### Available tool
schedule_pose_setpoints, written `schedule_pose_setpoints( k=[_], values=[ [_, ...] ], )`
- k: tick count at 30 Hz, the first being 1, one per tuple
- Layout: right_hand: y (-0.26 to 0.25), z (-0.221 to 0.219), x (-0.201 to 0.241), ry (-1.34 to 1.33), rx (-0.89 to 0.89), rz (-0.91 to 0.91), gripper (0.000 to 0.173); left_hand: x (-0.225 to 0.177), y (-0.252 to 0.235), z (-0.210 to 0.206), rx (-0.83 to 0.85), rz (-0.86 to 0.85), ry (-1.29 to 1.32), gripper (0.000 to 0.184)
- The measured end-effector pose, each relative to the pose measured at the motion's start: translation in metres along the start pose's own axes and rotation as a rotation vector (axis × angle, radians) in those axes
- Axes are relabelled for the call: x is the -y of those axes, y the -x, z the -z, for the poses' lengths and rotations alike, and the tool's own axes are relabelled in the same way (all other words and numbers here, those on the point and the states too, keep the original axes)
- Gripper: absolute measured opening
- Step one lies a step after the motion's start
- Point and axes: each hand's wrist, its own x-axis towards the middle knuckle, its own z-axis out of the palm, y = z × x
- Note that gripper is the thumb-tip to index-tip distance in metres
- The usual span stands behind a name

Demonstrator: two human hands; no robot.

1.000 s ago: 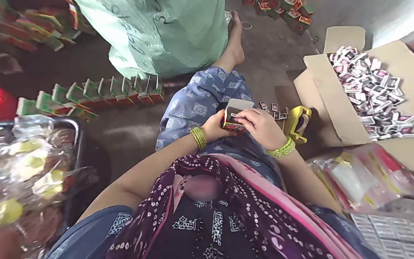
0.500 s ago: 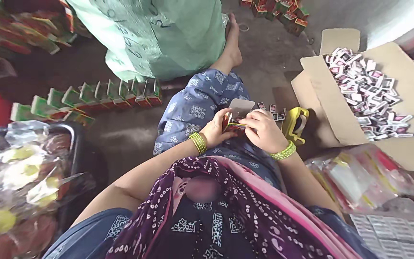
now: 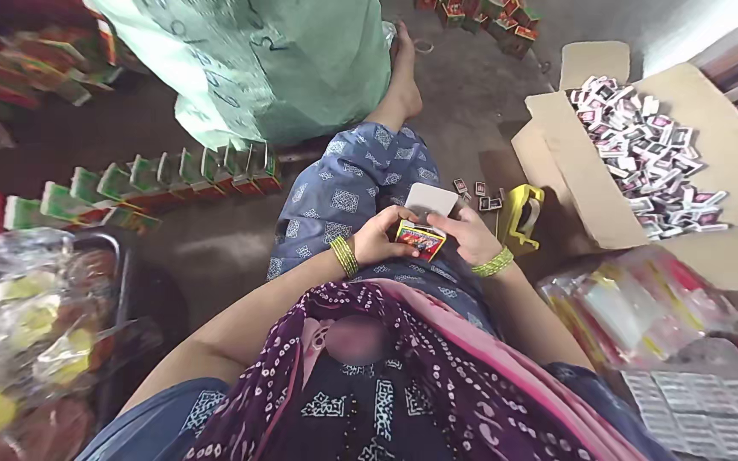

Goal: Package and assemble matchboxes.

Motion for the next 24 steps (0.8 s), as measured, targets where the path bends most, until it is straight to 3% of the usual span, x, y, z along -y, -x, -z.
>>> schedule_pose_setpoints(
  k=[3,6,9,12,14,17,24],
  values=[
    [-0.001,-0.008,0.003,0.059,0.054,-0.074,0.042,0.000,0.001,0.000,0.022,0.003,-0.032,0.056],
    [-0.004,0.001,0.000,0.319,0.031,0.254,0.048,-0.003,0.001,-0.001,0.009,0.049,-0.028,0.065],
    [-0.001,0.010,0.006,0.507,0.108,0.575,0.023,0.000,-0.001,-0.002,-0.068,0.066,0.004,0.086],
    [0.003,0.008,0.008,0.610,0.162,0.697,0.017,0.001,-0.001,-0.004,-0.095,0.086,-0.004,0.094],
    [0.005,0.005,0.007,0.712,0.158,0.745,0.011,0.001,-0.002,-0.004,-0.090,0.101,-0.014,0.094],
    [0.006,0.003,0.008,0.853,0.140,0.794,0.018,0.000,-0.001,-0.002,-0.071,0.106,0.003,0.094],
    [0.003,0.006,0.016,0.859,0.164,0.838,0.013,0.000,0.000,-0.003,-0.049,0.103,0.046,0.096]
  ],
)
